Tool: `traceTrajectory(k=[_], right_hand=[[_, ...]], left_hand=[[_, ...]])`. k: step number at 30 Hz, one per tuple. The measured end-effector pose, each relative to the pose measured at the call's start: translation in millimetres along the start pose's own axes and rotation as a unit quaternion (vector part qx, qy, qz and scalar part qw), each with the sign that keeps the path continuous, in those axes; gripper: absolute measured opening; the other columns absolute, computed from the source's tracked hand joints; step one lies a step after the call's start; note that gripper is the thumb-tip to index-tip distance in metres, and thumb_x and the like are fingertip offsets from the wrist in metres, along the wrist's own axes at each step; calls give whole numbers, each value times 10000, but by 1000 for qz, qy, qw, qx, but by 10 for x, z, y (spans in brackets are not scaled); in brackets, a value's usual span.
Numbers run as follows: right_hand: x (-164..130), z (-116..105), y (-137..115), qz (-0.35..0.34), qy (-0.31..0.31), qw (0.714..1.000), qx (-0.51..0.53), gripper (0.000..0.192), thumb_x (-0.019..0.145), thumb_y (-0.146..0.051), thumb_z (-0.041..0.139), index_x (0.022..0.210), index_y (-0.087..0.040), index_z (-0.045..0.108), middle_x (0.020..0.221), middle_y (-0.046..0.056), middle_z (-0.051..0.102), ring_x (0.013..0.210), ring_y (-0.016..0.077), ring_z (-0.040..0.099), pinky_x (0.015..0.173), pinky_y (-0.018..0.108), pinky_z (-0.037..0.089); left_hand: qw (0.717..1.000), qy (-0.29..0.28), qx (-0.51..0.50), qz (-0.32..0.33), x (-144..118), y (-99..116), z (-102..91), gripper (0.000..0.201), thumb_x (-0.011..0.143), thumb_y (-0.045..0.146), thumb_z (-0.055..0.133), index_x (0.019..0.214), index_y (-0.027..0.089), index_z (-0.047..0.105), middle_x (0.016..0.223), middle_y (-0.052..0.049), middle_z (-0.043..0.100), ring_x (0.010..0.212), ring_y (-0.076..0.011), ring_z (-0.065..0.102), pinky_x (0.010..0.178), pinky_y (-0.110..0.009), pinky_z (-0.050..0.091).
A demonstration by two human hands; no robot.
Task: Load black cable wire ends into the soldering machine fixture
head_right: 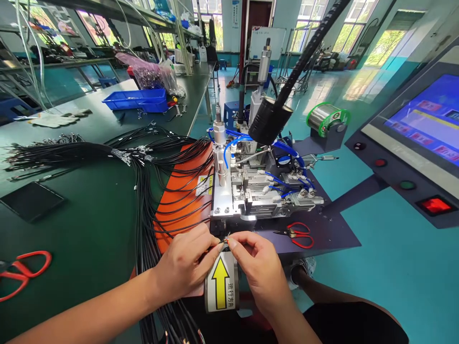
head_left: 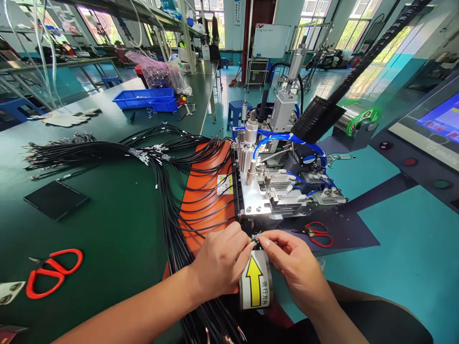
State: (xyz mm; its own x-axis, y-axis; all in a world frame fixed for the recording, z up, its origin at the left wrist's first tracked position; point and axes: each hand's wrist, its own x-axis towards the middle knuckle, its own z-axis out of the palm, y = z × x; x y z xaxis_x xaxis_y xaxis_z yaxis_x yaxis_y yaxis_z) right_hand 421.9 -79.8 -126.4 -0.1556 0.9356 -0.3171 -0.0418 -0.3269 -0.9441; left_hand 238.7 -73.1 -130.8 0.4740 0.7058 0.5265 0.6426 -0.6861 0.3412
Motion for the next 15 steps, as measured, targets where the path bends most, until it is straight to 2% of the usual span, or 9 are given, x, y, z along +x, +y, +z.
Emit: traceTrajectory(k=[6, 11, 15], right_hand=[[1, 5, 34, 14, -6, 999, 37, 335, 826, -470, 732, 955, -162, 734, 849, 54, 682, 713, 141, 559, 600, 226, 425], [9, 10, 33, 41, -23, 994, 96, 298, 815, -434, 761, 931, -161, 733, 818, 38, 666, 703, 118, 541, 629, 215, 433], [12, 13, 36, 58, -29, 991, 113, 315, 816, -427, 765, 963, -152, 724, 806, 27, 637, 658, 97, 498, 592, 206, 393]], left_hand=[[999, -4, -10, -36, -30, 0, 19, 171, 954, 164, 522, 804, 150, 604, 720, -18, 491, 641, -151, 466, 555, -309, 312], [1000, -1, -12, -23, -13, 10, 1, 151, 949, 143, 518, 822, 151, 599, 716, -11, 490, 652, -152, 468, 556, -307, 317], [1000, -1, -12, -19, -2, 12, -11, 144, 951, 140, 511, 837, 155, 598, 716, -7, 489, 646, -148, 464, 551, -302, 317]])
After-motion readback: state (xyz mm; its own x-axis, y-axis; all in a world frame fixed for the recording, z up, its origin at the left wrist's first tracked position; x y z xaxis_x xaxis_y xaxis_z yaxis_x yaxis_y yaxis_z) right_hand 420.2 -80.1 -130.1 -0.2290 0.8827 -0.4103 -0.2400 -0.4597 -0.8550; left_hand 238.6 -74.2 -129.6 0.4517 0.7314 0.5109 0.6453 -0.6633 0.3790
